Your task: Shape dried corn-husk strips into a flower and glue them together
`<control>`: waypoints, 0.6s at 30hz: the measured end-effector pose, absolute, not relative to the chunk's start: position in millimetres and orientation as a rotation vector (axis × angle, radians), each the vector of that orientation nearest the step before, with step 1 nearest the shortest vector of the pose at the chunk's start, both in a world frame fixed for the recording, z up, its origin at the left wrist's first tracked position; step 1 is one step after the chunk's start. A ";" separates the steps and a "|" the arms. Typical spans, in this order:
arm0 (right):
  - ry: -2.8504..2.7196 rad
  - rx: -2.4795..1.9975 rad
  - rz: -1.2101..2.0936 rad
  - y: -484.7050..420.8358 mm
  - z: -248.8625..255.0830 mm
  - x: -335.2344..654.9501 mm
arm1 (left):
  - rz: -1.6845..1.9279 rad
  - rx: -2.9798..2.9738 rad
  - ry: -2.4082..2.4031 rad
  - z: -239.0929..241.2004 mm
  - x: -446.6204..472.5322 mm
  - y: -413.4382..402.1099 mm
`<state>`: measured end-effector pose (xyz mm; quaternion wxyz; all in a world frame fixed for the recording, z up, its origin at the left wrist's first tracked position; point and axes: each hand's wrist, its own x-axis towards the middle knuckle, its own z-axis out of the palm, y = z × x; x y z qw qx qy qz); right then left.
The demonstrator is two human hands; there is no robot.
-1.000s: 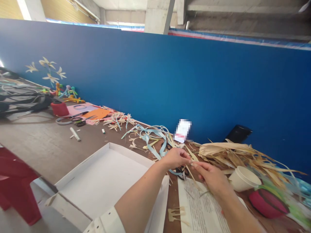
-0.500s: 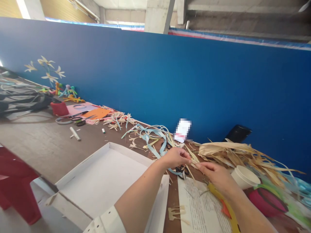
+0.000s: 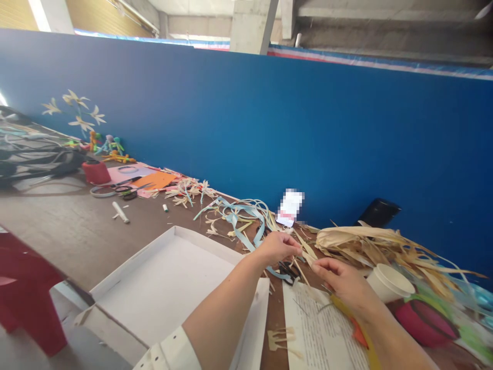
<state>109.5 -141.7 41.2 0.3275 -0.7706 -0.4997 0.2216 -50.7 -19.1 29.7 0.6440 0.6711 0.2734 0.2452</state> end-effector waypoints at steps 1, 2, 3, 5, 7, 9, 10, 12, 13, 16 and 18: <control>-1.285 -2.004 0.609 -141.7 41.6 109.3 | 0.561 1.523 0.631 30.7 -51.2 -19.5; -1.263 -1.985 0.638 -141.6 42.2 108.9 | 0.562 1.520 0.638 31.5 -51.6 -19.9; -1.242 -1.966 0.664 -141.3 43.0 108.2 | 0.561 1.517 0.640 32.3 -51.8 -20.2; -1.210 -1.940 0.688 -140.6 44.8 106.9 | 0.558 1.505 0.629 33.4 -52.0 -21.0; -1.195 -1.937 0.682 -140.2 46.2 105.9 | 0.571 1.485 0.599 33.9 -51.9 -21.6; -1.196 -1.953 0.668 -140.2 47.0 105.5 | 0.578 1.476 0.575 33.5 -51.4 -21.8; -1.204 -1.960 0.661 -140.2 47.1 105.4 | 0.571 1.479 0.569 32.8 -51.1 -21.7; -1.235 -1.966 0.655 -140.2 46.5 105.6 | 0.543 1.494 0.562 31.2 -50.2 -21.5; -1.249 -1.967 0.654 -140.0 45.7 105.9 | 0.529 1.502 0.561 30.5 -49.7 -21.5; -1.240 -1.951 0.667 -138.3 42.3 107.9 | 0.506 1.520 0.558 28.9 -48.4 -21.3; -1.207 -1.939 0.696 -137.2 40.2 109.4 | 0.508 1.531 0.548 28.5 -47.9 -21.2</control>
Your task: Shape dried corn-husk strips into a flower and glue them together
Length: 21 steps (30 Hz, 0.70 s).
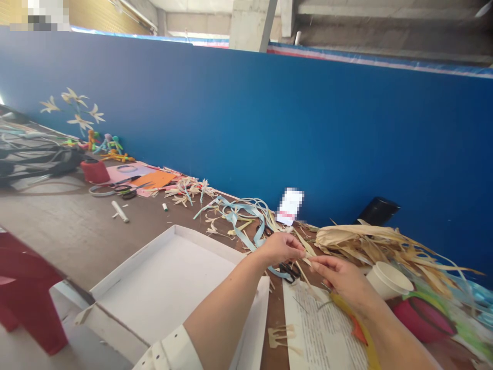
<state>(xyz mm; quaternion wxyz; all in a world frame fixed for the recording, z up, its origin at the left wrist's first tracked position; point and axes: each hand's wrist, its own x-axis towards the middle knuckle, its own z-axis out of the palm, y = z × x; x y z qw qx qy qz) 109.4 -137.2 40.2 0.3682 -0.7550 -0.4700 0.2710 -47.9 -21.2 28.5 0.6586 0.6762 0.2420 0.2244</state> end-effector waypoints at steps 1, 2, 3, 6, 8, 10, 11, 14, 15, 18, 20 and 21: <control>-1.193 -1.932 0.719 -136.9 39.7 109.7 | 0.512 1.537 0.541 28.4 -47.8 -21.0; -1.182 -1.924 0.749 -136.9 40.0 109.5 | 0.515 1.544 0.537 28.3 -47.8 -20.9; -1.170 -1.915 0.780 -137.2 41.0 108.7 | 0.513 1.552 0.541 28.1 -47.9 -20.6; -1.121 -1.885 0.858 -139.8 47.4 103.8 | 0.495 1.573 0.572 27.1 -48.1 -19.6; -1.085 -1.874 0.892 -141.7 51.9 100.9 | 0.484 1.577 0.577 26.3 -48.2 -18.9; -1.068 -1.874 0.917 -142.9 53.9 100.5 | 0.480 1.575 0.567 25.8 -48.2 -18.3; -1.066 -1.881 0.919 -143.3 53.9 101.4 | 0.480 1.576 0.563 25.6 -48.2 -18.1; -1.113 -1.973 0.824 -143.2 51.5 105.8 | 0.480 1.583 0.558 25.8 -48.2 -18.1; -1.144 -2.008 0.759 -142.9 50.8 106.8 | 0.478 1.586 0.560 25.8 -48.2 -18.2; -1.267 -2.029 0.614 -141.7 50.6 106.3 | 0.471 1.588 0.566 25.4 -48.0 -18.3; -1.320 -2.000 0.606 -140.4 51.4 104.0 | 0.471 1.588 0.566 24.9 -47.8 -18.1; -1.336 -1.996 0.616 -139.7 51.6 102.8 | 0.473 1.587 0.565 24.7 -47.7 -18.1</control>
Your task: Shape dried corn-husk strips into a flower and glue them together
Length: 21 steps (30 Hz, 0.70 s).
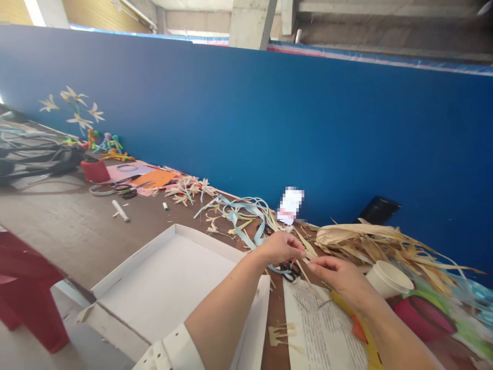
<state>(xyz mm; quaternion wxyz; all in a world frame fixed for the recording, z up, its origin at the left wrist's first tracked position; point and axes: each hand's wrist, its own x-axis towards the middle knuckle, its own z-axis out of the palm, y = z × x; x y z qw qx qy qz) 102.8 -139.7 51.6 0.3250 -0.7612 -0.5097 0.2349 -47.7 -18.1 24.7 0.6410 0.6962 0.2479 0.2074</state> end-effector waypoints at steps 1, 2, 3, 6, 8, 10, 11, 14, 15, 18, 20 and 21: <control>-1.347 -1.999 0.623 -138.9 51.6 101.8 | 0.473 1.584 0.564 24.9 -47.7 -18.1; -1.351 -2.005 0.619 -138.2 51.4 101.2 | 0.479 1.577 0.566 25.3 -47.7 -18.3; -1.346 -2.010 0.604 -137.4 50.9 100.7 | 0.491 1.563 0.569 26.0 -47.8 -18.5; -1.188 -1.966 0.589 -134.7 49.1 99.1 | 0.590 1.469 0.577 29.0 -47.8 -19.2; -0.974 -1.843 0.661 -132.5 48.5 95.8 | 0.661 1.398 0.556 29.7 -47.1 -19.4; -0.788 -1.674 0.745 -130.0 48.9 90.1 | 0.690 1.351 0.522 28.2 -45.8 -19.1; -0.723 -1.597 0.773 -128.7 49.4 86.7 | 0.691 1.336 0.508 26.8 -45.0 -18.7; -0.594 -1.433 0.813 -124.4 51.0 76.9 | 0.659 1.311 0.507 22.7 -43.6 -17.8; -0.565 -1.399 0.815 -122.9 51.3 74.3 | 0.647 1.304 0.511 22.1 -43.5 -17.9; -0.518 -1.344 0.780 -119.1 50.9 69.6 | 0.620 1.275 0.499 23.4 -44.0 -19.2; -0.506 -1.329 0.736 -117.1 49.6 68.2 | 0.613 1.247 0.480 24.9 -43.9 -20.2; -0.505 -1.323 0.711 -116.2 48.9 67.8 | 0.605 1.237 0.471 25.1 -43.5 -20.3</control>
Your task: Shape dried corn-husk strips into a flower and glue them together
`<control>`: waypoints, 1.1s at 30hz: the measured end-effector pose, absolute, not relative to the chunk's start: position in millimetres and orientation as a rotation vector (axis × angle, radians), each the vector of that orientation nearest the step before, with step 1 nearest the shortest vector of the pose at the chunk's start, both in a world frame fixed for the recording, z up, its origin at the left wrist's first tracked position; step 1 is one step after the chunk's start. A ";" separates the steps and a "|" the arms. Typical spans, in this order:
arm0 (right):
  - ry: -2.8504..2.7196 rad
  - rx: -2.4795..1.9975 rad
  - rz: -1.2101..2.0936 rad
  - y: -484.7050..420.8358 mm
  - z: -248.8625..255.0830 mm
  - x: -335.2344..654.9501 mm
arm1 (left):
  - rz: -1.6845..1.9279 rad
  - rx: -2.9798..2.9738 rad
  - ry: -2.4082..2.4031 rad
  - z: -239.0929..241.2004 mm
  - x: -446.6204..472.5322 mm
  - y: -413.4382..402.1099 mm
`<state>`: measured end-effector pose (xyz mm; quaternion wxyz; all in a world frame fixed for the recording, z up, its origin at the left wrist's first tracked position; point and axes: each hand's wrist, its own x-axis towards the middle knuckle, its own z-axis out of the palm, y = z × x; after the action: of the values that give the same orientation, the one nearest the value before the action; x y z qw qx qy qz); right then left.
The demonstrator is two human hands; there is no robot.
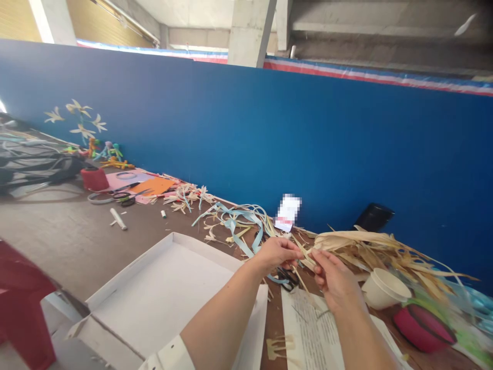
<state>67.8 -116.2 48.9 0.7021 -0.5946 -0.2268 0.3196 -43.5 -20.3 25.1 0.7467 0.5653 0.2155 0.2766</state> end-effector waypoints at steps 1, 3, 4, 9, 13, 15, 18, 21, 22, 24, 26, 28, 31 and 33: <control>-0.507 -1.319 0.688 -115.4 48.1 67.5 | 0.600 1.228 0.462 24.7 -42.8 -20.3; -0.511 -1.313 0.648 -113.9 46.5 66.9 | 0.592 1.207 0.431 22.4 -40.8 -19.3; -0.513 -1.311 0.634 -113.2 45.8 66.6 | 0.586 1.193 0.410 20.7 -39.6 -18.7; -0.542 -1.294 0.599 -111.7 42.8 65.1 | 0.572 1.128 0.343 15.4 -36.4 -17.6; -0.532 -1.291 0.592 -111.2 39.4 65.4 | 0.569 1.134 0.315 17.4 -37.5 -19.9; -0.528 -1.289 0.594 -110.7 37.4 66.4 | 0.558 1.145 0.314 19.2 -38.3 -21.0; -0.532 -1.288 0.587 -110.3 35.0 68.0 | 0.548 1.163 0.328 21.9 -39.0 -22.3; -0.527 -1.284 0.579 -111.1 34.4 68.4 | 0.555 1.184 0.361 25.1 -39.9 -23.9; -0.524 -1.282 0.578 -111.6 34.5 68.2 | 0.561 1.193 0.378 26.4 -40.4 -24.6; -0.519 -1.275 0.581 -112.6 35.0 67.4 | 0.577 1.208 0.403 29.0 -41.7 -26.1; -0.520 -1.274 0.584 -113.3 35.6 66.4 | 0.586 1.214 0.409 31.2 -43.0 -27.5; -0.523 -1.278 0.594 -113.7 36.2 65.8 | 0.585 1.214 0.394 32.4 -43.9 -28.4; -0.532 -1.266 0.611 -114.0 36.6 65.4 | 0.576 1.206 0.378 31.8 -43.9 -28.6; -0.538 -1.253 0.621 -114.5 36.8 65.4 | 0.576 1.197 0.370 30.3 -43.2 -28.2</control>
<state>65.4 -114.5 36.8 0.7322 -0.5696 -0.2445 0.2821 -43.2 -28.2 30.3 0.7716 0.5522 0.1706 0.2657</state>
